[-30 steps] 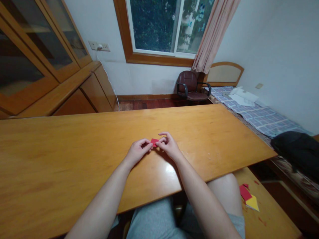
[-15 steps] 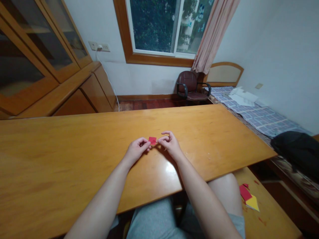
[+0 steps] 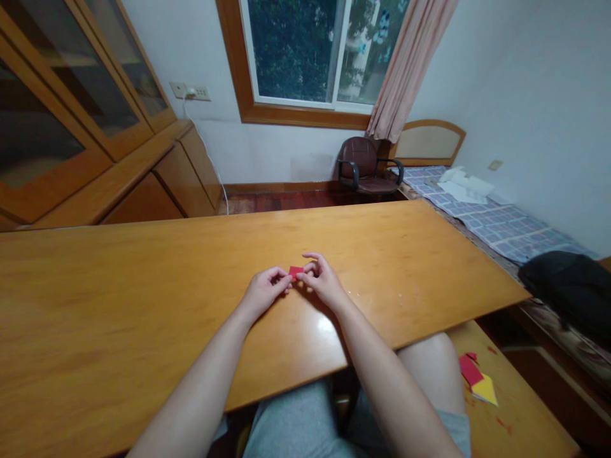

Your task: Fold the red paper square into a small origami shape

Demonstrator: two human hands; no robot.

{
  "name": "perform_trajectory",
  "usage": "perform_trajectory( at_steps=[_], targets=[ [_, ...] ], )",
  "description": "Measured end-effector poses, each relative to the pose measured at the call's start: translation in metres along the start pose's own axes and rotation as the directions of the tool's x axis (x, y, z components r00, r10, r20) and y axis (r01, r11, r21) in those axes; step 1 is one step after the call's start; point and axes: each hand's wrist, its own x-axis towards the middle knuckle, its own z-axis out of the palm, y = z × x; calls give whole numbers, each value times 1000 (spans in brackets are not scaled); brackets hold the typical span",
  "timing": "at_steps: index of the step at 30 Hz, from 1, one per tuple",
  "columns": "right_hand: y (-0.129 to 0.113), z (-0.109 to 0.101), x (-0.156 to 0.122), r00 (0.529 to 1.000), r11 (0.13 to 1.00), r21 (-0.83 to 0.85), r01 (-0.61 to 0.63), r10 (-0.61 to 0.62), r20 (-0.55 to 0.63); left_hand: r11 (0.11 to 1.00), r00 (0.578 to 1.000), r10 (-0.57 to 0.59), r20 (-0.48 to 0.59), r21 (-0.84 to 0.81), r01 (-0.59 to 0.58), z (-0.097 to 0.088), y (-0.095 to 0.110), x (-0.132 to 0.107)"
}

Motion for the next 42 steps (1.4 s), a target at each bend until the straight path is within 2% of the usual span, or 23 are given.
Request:
perform_trajectory(
  at_steps=[6, 16, 20, 25, 35, 42],
  targets=[
    [-1, -3, -1, 999, 999, 38, -7, 8, -33, 1000, 1000, -7, 12, 4, 7, -1, 1, -1],
    [1, -4, -2, 1000, 1000, 14, 23, -23, -22, 1000, 1000, 3, 17, -10, -3, -3, -1, -1],
    [6, -4, -1, 994, 989, -110, 103, -107, -33, 997, 1000, 10, -16, -75, -11, -3, -1, 1],
    [11, -5, -2, 975, 930, -299, 215, -219, 19, 991, 998, 26, -50, -129, -32, -2, -2, 3],
    [10, -5, -4, 977, 911, -353, 213, -201, 70, 984, 984, 170, 52, 37, -172, -4, 0, -2],
    [11, -4, -4, 977, 908, -360, 214, -208, 57, 981, 983, 175, 55, 80, -179, -4, 2, -2]
  ],
)
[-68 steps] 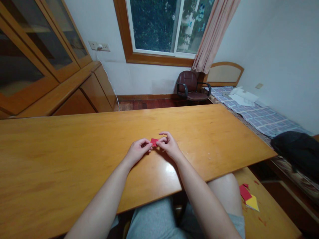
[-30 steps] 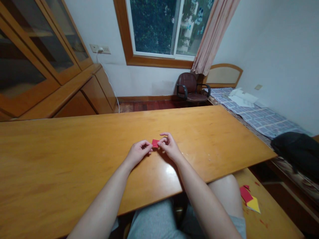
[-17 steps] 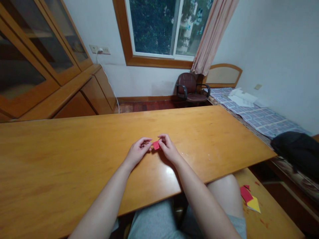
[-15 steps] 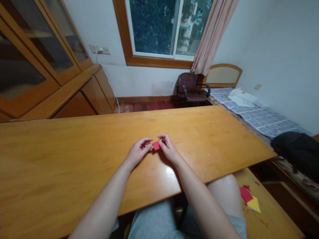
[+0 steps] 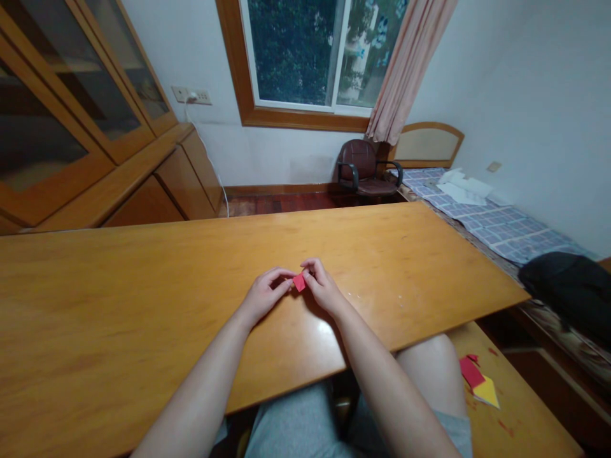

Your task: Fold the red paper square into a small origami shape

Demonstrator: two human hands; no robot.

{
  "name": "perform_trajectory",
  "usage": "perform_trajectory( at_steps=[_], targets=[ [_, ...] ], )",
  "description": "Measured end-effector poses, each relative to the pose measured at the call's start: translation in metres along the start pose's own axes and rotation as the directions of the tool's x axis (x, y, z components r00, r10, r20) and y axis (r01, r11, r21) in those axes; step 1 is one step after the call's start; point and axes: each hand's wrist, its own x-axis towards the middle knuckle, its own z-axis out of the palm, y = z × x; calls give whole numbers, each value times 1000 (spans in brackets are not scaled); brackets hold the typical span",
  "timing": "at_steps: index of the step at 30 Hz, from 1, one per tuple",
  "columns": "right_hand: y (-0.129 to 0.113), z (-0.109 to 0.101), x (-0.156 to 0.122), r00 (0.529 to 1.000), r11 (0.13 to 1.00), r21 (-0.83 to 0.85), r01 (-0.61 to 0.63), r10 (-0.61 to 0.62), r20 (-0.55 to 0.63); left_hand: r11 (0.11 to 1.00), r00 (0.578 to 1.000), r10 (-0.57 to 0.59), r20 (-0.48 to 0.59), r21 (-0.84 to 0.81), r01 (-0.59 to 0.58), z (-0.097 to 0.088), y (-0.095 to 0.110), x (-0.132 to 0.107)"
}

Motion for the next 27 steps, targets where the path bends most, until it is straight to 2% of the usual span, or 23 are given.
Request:
perform_trajectory(
  at_steps=[9, 19, 27],
  targets=[
    [-4, 1, -1, 1000, 999, 48, -11, 10, 18, 999, 1000, 16, 0, 35, -16, -1, 3, -1],
    [-1, 2, -1, 1000, 1000, 16, -24, 24, 14, 999, 1000, 5, 12, 41, -5, 0, 3, 0],
    [-9, 0, 0, 999, 994, 95, -47, 45, 24, 1000, 1000, 1, 0, 24, -1, 1, 2, 0]
  ],
)
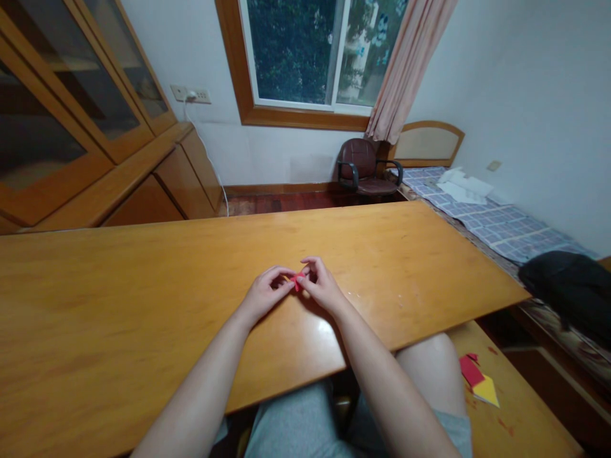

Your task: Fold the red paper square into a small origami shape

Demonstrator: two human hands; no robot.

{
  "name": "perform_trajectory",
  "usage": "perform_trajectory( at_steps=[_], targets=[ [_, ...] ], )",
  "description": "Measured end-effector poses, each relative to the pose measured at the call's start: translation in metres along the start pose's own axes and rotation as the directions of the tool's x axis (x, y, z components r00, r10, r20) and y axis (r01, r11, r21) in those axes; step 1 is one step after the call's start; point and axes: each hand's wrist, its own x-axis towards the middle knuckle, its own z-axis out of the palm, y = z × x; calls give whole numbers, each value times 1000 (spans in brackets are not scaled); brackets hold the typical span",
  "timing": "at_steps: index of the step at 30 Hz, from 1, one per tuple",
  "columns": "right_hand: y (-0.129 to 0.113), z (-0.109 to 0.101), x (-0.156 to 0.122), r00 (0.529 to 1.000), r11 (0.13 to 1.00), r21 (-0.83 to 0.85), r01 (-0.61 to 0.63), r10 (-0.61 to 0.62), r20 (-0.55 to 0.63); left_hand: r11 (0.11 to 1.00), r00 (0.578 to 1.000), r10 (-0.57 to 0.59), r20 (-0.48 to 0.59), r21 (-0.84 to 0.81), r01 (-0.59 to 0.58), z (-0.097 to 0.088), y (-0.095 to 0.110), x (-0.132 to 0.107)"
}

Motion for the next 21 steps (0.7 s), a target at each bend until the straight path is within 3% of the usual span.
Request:
perform_trajectory(
  at_steps=[8, 21],
  targets=[
    [1, -2, 5, 991, 968, 226, -111, 124, -44, 1000, 1000, 1, -19, -27, -1, 1, -6, 0],
    [4, -3, 6, 995, 970, 226, -85, 93, -24, 989, 998, -51, -46, -139, 44, 2, -5, 1]
  ],
)
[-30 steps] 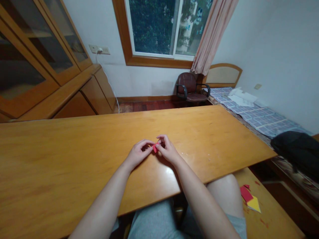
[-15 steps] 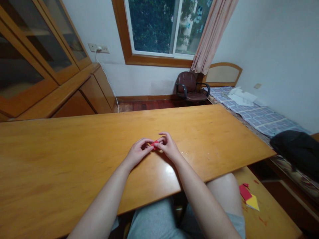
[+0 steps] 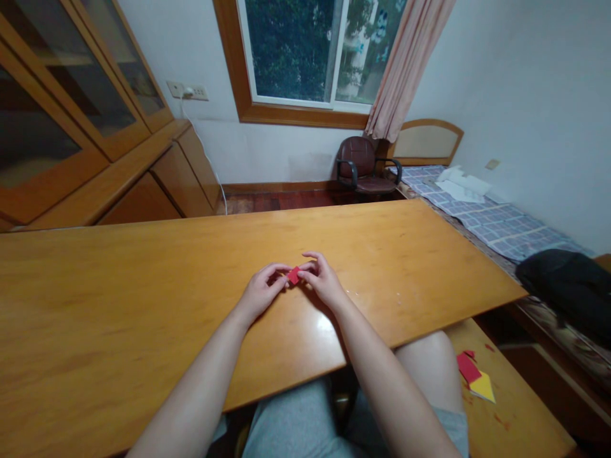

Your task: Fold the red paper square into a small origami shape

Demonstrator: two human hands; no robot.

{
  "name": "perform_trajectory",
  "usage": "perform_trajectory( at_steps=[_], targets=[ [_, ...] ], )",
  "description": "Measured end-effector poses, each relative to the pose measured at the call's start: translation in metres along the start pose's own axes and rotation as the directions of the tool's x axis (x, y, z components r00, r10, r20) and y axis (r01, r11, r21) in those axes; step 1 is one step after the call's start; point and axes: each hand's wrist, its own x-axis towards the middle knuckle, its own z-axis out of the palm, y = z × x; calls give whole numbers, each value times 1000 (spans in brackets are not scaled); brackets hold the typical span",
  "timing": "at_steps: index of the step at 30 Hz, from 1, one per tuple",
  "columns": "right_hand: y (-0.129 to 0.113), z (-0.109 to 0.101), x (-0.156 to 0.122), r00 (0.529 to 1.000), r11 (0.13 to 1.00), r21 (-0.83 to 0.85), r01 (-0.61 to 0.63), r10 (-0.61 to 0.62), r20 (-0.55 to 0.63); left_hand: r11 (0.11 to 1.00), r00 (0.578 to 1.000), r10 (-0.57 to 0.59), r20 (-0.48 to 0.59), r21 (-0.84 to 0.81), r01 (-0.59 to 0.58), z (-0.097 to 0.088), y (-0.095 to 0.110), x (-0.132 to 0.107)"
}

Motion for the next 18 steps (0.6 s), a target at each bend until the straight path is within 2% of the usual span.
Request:
perform_trajectory(
  at_steps=[8, 13, 18],
  targets=[
    [1, -2, 0, 999, 998, -60, 28, -29, -20, 1000, 1000, 14, -2, 27, -14, -1, -5, 0],
    [0, 0, 0, 1000, 997, -72, 23, -24, -10, 987, 996, 84, 11, 140, -85, -2, 2, 0],
    [0, -1, -1, 1000, 997, -76, 29, -30, -7, 982, 995, 94, -22, 169, -89, -3, 5, 0]
  ],
)
